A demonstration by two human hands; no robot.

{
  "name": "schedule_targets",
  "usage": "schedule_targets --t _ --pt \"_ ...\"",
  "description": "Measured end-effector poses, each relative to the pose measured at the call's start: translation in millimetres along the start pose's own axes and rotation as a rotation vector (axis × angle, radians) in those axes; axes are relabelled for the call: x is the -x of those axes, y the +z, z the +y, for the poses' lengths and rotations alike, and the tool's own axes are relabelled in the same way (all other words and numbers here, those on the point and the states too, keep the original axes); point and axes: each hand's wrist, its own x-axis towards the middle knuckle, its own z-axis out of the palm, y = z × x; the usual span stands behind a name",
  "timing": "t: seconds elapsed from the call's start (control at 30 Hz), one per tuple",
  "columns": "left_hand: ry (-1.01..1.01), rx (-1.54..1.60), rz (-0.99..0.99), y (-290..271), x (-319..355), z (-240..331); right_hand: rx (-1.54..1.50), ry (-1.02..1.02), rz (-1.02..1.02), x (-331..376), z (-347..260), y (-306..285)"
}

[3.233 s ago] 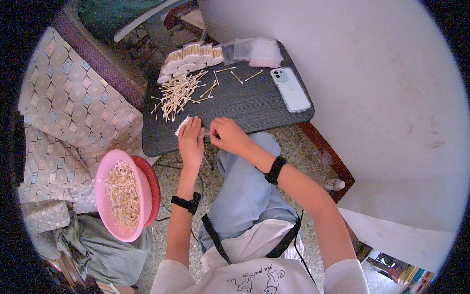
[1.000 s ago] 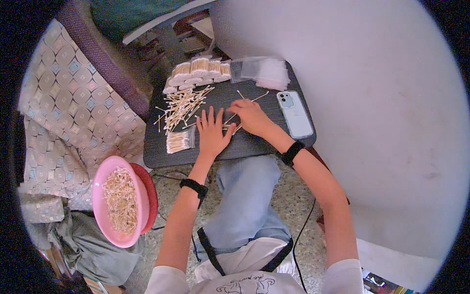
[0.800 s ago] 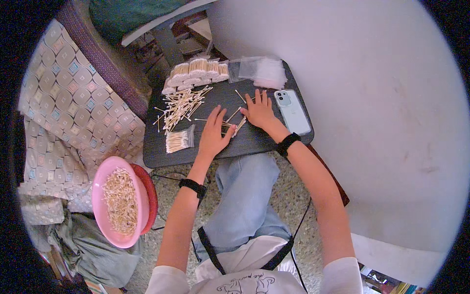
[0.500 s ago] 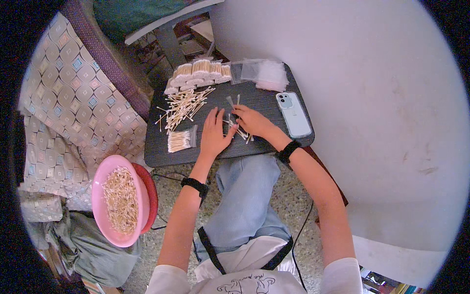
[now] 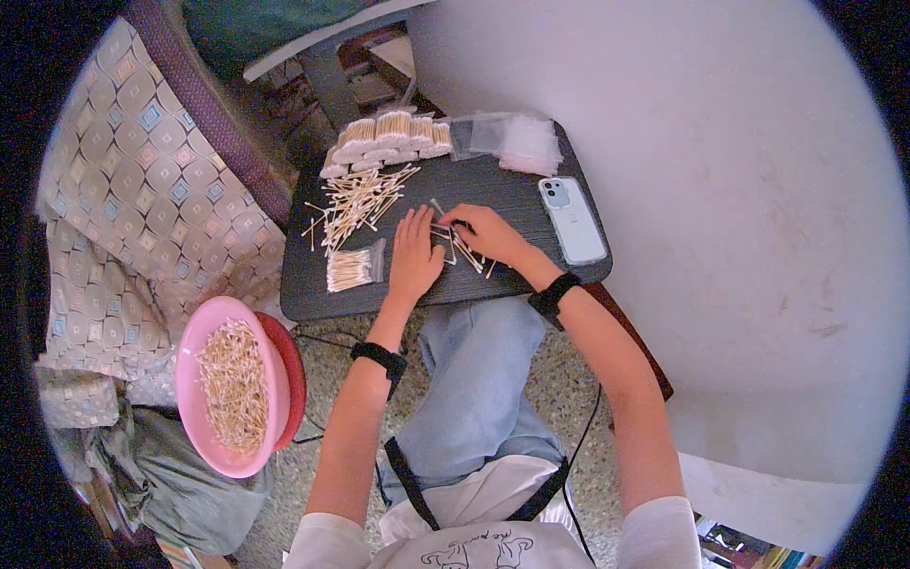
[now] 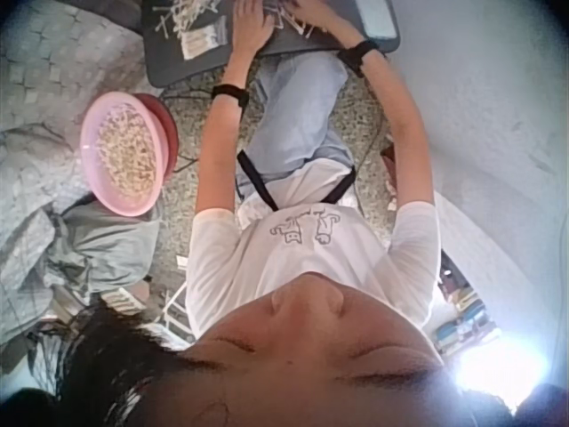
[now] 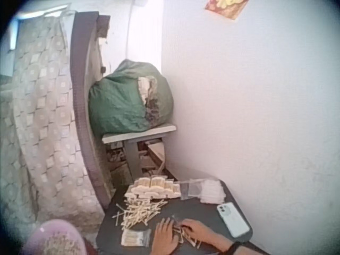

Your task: Packing and organizing cotton swabs into small plastic bags.

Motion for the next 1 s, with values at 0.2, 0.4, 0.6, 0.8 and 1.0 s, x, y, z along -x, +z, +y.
schedule_targets --t 0.2,0.4,0.6,0.8,1.0 --pt "0.046 0.163 0.095 5 -12 20 0.098 -0.010 0.194 34 10 -22" --pt "0.087 -0.141 -0.035 3 -3 12 0.427 0.136 0.039 70 -6 -2" --pt "0.048 0.056 0.032 -7 -5 19 0.541 0.162 0.065 77 -2 26" --pt "0.042 0.150 0.040 -5 -5 21 0.546 0.018 0.135 52 15 21" --pt "0.080 0.107 0.121 -4 -3 15 0.032 -0.007 0.174 30 5 15"
